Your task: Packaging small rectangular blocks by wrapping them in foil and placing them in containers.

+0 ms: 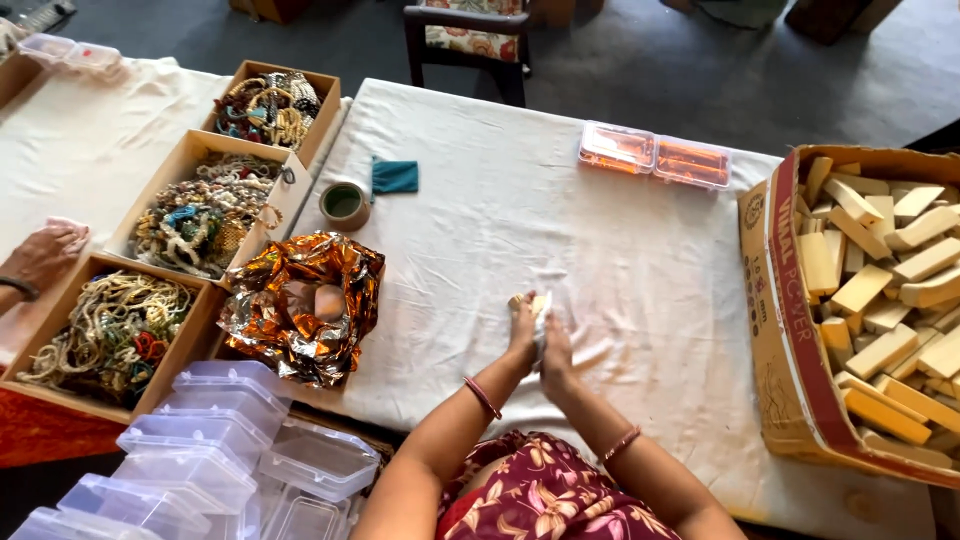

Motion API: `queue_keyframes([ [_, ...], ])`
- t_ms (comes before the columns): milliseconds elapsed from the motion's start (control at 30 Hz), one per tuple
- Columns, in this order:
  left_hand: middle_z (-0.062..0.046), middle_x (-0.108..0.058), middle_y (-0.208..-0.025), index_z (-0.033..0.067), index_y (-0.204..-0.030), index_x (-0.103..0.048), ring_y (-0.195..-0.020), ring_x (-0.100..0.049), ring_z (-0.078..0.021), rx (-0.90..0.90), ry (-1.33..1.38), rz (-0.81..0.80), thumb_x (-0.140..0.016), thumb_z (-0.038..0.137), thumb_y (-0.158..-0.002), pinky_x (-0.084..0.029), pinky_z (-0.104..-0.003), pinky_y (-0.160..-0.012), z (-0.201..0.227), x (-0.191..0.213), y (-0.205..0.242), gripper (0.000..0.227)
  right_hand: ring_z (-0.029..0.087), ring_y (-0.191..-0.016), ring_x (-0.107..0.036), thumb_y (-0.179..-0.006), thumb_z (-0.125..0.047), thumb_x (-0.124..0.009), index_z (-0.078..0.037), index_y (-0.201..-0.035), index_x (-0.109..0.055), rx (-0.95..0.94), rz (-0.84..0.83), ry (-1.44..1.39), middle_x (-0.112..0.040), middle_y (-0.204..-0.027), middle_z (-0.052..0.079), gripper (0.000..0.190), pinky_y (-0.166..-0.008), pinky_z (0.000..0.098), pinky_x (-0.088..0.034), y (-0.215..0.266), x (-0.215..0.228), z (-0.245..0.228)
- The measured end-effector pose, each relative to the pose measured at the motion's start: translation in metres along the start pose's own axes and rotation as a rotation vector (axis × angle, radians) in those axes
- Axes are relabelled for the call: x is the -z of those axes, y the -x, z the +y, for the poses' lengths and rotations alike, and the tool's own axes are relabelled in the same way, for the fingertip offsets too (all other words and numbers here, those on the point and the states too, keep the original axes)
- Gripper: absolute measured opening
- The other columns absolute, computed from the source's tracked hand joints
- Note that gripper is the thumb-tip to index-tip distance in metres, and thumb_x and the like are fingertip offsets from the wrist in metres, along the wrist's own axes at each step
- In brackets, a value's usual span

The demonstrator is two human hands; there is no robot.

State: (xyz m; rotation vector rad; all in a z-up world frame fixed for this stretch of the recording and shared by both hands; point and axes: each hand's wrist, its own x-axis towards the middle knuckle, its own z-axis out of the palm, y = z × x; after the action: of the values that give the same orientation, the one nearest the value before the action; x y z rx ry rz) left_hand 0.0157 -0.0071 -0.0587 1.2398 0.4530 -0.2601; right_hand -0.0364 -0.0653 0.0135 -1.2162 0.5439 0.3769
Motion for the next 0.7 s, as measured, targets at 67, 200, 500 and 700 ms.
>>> queue_keyframes([
  [67, -0.015, -0.061, -0.122, 0.0175, -0.145, -0.043, -0.093, -0.064, -0.0224, -0.035, 0.128, 0.038, -0.042, 0.025, -0.101, -0.059, -0.037, -0.074, -0.043, 0.027, -0.063, 0.045, 0.025, -0.113, -0.061, -0.104, -0.029, -0.041, -0.008, -0.147, -0.049, 0.131, -0.165, 0.048, -0.063, -0.131, 0.017, 0.049, -0.098, 0.0403, -0.051, 0.002, 0.007, 0.012],
  [200, -0.012, -0.057, -0.116, 0.0202, -0.136, -0.043, -0.093, -0.063, -0.0247, -0.017, 0.671, -0.121, -0.047, 0.024, -0.1, -0.062, -0.039, -0.076, -0.109, 0.057, -0.146, 0.036, 0.027, -0.12, -0.066, -0.102, -0.013, -0.047, -0.004, -0.137, -0.066, 0.617, -0.256, 0.378, -0.058, -0.151, 0.019, 0.041, -0.101, 0.041, -0.059, -0.032, 0.033, 0.049],
  [500, -0.009, -0.067, -0.112, 0.0112, -0.133, -0.055, -0.097, -0.068, -0.0184, 0.147, 0.143, -0.203, -0.046, 0.033, -0.104, -0.06, -0.031, -0.074, 0.024, -0.001, 0.019, 0.038, 0.049, -0.117, -0.06, -0.11, -0.027, -0.048, -0.001, -0.137, -0.064, 0.428, 0.046, 0.145, -0.061, -0.132, 0.034, 0.04, -0.103, 0.0581, -0.047, -0.097, 0.04, -0.008],
  [700, -0.008, -0.067, -0.116, 0.0106, -0.139, -0.05, -0.098, -0.067, -0.0179, 0.09, 0.364, -0.037, -0.058, 0.026, -0.101, -0.06, -0.031, -0.078, 0.018, 0.006, 0.003, 0.042, 0.024, -0.137, -0.046, -0.11, -0.046, -0.032, -0.012, -0.149, -0.051, 0.434, 0.105, 0.322, -0.044, -0.154, 0.015, 0.055, -0.111, 0.0406, -0.042, -0.034, -0.009, 0.009],
])
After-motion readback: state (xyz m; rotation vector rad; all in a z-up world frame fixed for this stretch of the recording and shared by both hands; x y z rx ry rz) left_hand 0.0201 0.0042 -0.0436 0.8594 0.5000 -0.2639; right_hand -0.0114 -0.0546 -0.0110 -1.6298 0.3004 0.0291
